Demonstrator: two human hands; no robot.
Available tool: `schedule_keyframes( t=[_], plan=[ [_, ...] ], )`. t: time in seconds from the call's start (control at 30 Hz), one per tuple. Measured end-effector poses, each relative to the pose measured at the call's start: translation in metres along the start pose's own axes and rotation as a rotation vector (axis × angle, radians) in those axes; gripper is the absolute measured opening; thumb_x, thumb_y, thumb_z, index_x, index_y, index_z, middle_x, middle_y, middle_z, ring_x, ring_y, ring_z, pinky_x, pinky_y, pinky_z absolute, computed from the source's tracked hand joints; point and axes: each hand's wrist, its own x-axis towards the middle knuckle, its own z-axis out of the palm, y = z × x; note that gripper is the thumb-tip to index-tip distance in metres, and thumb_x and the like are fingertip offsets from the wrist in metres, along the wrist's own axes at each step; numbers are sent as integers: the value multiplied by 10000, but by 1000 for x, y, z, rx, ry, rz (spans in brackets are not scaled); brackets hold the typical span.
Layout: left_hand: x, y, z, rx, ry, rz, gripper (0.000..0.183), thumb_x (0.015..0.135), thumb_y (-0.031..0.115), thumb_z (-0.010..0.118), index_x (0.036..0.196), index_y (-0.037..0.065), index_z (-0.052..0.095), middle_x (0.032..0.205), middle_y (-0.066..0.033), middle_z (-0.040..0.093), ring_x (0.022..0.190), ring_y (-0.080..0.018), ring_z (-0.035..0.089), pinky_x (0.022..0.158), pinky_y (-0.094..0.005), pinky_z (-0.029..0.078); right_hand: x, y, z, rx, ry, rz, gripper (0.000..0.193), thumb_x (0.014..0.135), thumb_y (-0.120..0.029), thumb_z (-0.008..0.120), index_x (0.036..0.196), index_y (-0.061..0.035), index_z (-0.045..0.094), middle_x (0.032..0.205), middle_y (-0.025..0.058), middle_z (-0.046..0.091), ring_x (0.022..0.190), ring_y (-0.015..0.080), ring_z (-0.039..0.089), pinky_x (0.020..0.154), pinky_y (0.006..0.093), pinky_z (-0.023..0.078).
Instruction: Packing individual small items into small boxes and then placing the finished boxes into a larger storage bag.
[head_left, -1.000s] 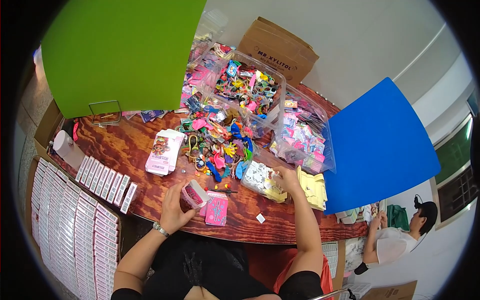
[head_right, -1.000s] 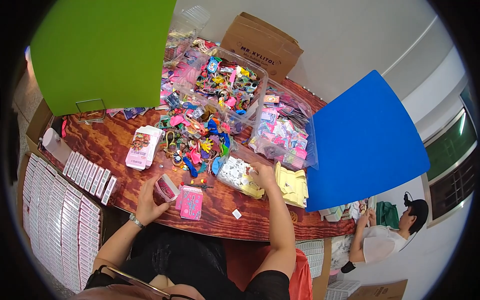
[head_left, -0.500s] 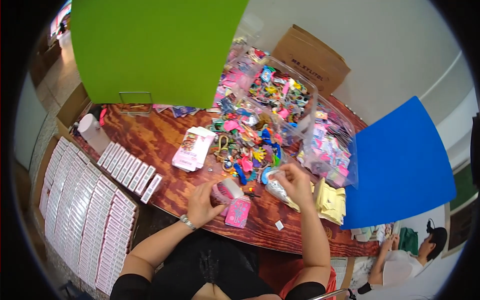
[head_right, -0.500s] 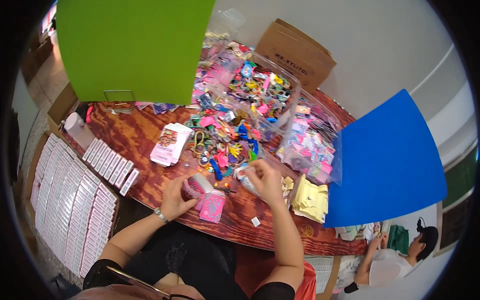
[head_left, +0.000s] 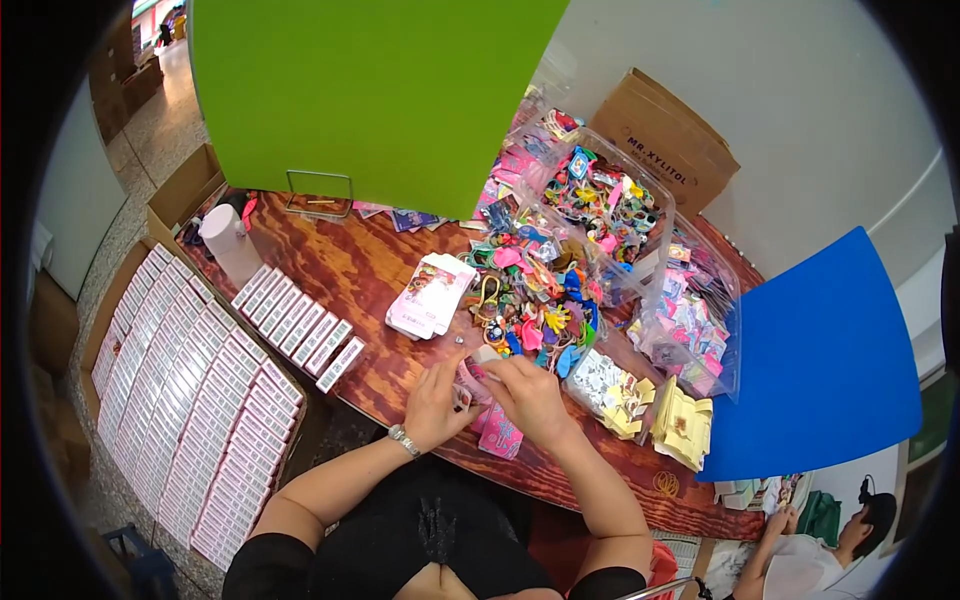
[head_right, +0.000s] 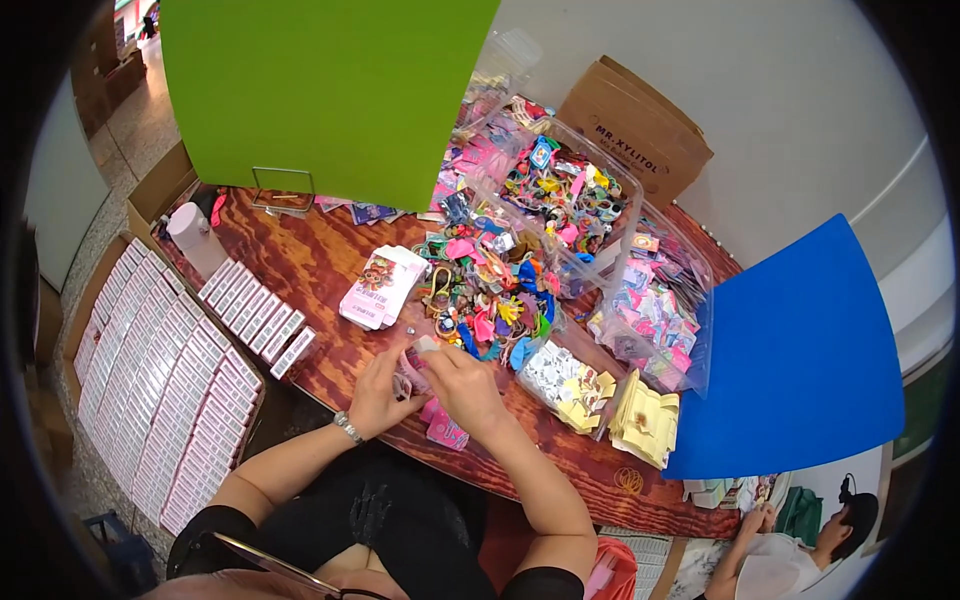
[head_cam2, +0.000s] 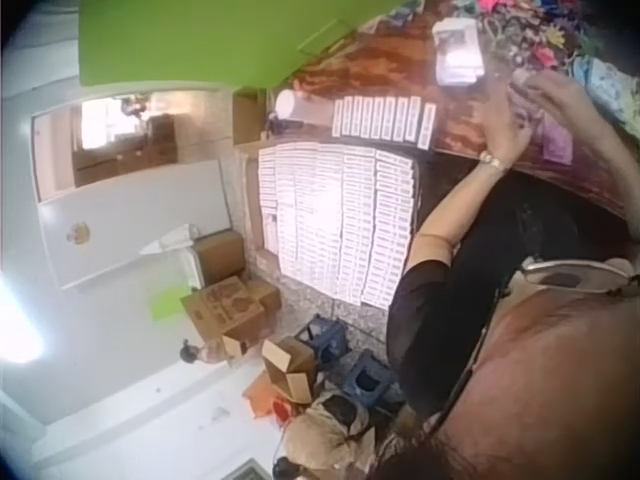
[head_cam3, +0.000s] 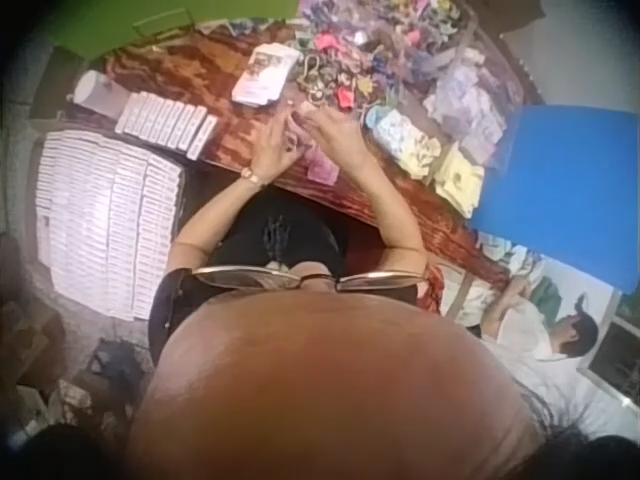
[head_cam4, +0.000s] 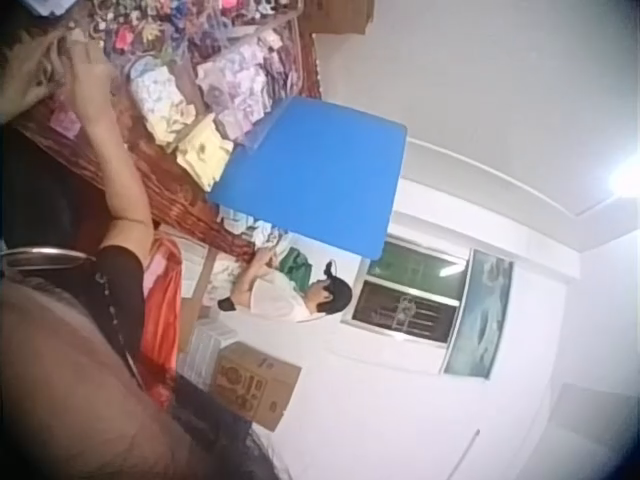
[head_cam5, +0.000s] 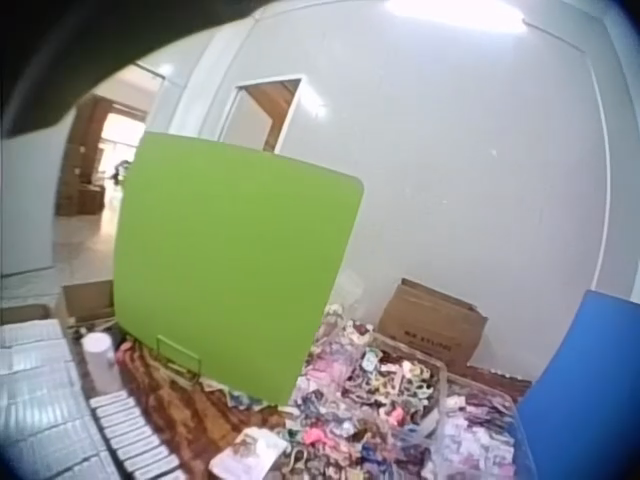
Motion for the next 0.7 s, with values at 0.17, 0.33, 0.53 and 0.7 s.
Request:
schedule_keyframes(
  t=[0.17, 0.33, 0.53, 0.7],
  plan=[
    [5, -21, 21, -157, 33, -202, 931, 758, 266, 832, 1464, -28, 302, 1300, -288, 522, 1222, -438, 507, 1041, -474, 415, 1, -3, 20, -95, 172, -114, 210, 817, -6, 738, 1019, -34, 687, 987, 125, 673, 845, 290, 689, 718, 364, 562],
    [17, -35, 6, -228, 32, -160, 959, 768, 294, 839, 1476, -51, 291, 1403, -280, 469, 1328, -391, 472, 1104, -440, 389, -23, 11, 36, 12, 60, -15, 198, 828, -17, 730, 1024, -30, 705, 939, 132, 684, 838, 282, 693, 721, 364, 566],
    [22, -41, -24, -276, 43, -198, 944, 752, 277, 871, 1465, -13, 326, 1362, -206, 535, 1280, -275, 530, 1061, -397, 436, -41, 28, 60, -23, -338, 32, 418, 801, -176, 774, 1168, -52, 615, 1061, 154, 616, 1007, 363, 629, 823, 446, 537],
    [15, -32, -35, -337, 7, -162, 962, 736, 313, 873, 1475, 0, 343, 1378, -224, 526, 1273, -318, 553, 1051, -408, 455, -43, 44, 80, -189, -379, -88, 254, 821, -180, 733, 1039, -75, 657, 999, 143, 645, 957, 352, 640, 777, 426, 544]
  ],
)
